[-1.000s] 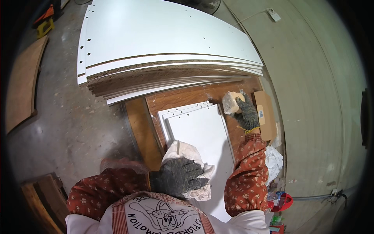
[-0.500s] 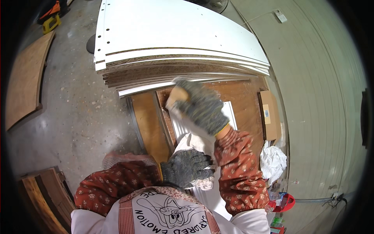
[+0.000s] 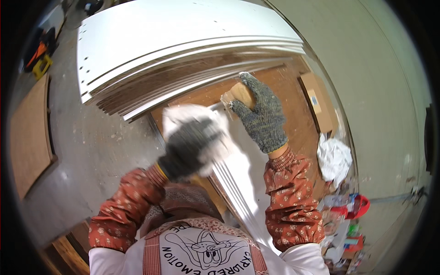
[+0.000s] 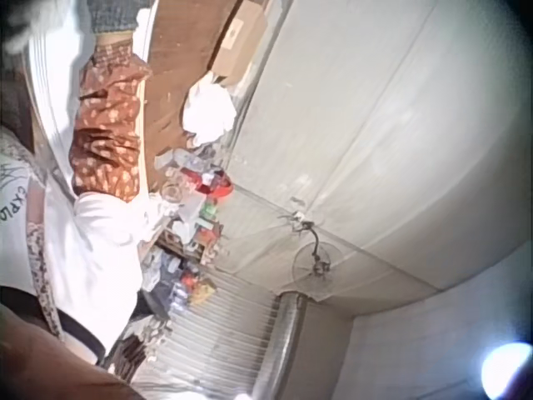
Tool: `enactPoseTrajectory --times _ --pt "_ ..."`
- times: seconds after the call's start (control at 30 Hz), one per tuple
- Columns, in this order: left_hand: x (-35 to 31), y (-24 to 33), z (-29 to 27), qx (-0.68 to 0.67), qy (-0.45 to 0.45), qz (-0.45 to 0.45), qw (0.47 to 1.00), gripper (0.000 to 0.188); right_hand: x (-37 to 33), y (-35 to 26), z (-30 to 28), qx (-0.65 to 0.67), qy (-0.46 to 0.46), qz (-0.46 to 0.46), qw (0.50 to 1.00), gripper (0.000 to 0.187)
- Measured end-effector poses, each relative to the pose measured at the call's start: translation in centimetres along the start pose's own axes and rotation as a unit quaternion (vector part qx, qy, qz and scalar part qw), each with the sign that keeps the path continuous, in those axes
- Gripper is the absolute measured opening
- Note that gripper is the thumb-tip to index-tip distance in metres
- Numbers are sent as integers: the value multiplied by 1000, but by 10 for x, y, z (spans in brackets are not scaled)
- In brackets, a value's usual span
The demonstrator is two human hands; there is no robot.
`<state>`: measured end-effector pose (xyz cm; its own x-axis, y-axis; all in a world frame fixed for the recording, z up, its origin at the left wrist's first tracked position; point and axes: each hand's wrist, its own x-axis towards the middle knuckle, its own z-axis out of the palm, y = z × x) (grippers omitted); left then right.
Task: The person cleans and sands white wooden panels using a cloth, a sanding block, and a scraping tool. The person then scoops white paste onto a sponge with a spatula and wipes and smooths the edges of the panels.
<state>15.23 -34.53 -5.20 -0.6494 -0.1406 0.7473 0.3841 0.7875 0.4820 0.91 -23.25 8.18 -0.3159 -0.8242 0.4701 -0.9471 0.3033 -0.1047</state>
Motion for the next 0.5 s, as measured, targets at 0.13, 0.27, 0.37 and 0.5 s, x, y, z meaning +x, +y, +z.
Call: enactPoseTrajectory --times 0.13,0.27,0.37,0.5 --pt "-38 -92 -16 -274 -34 -230 933 50 -30 -20 18 29 105 -22 994 39" --pt "-50 -96 -37 5 42 -256 966 23 -43 -66 81 -155 192 137 959 30" --pt "-17 -32 -21 -25 60 -376 925 25 -91 -80 54 -131 172 140 966 27" --pt "-28 -5 -37 -73 -87 -277 954 31 -190 -111 24 -195 232 413 859 30"
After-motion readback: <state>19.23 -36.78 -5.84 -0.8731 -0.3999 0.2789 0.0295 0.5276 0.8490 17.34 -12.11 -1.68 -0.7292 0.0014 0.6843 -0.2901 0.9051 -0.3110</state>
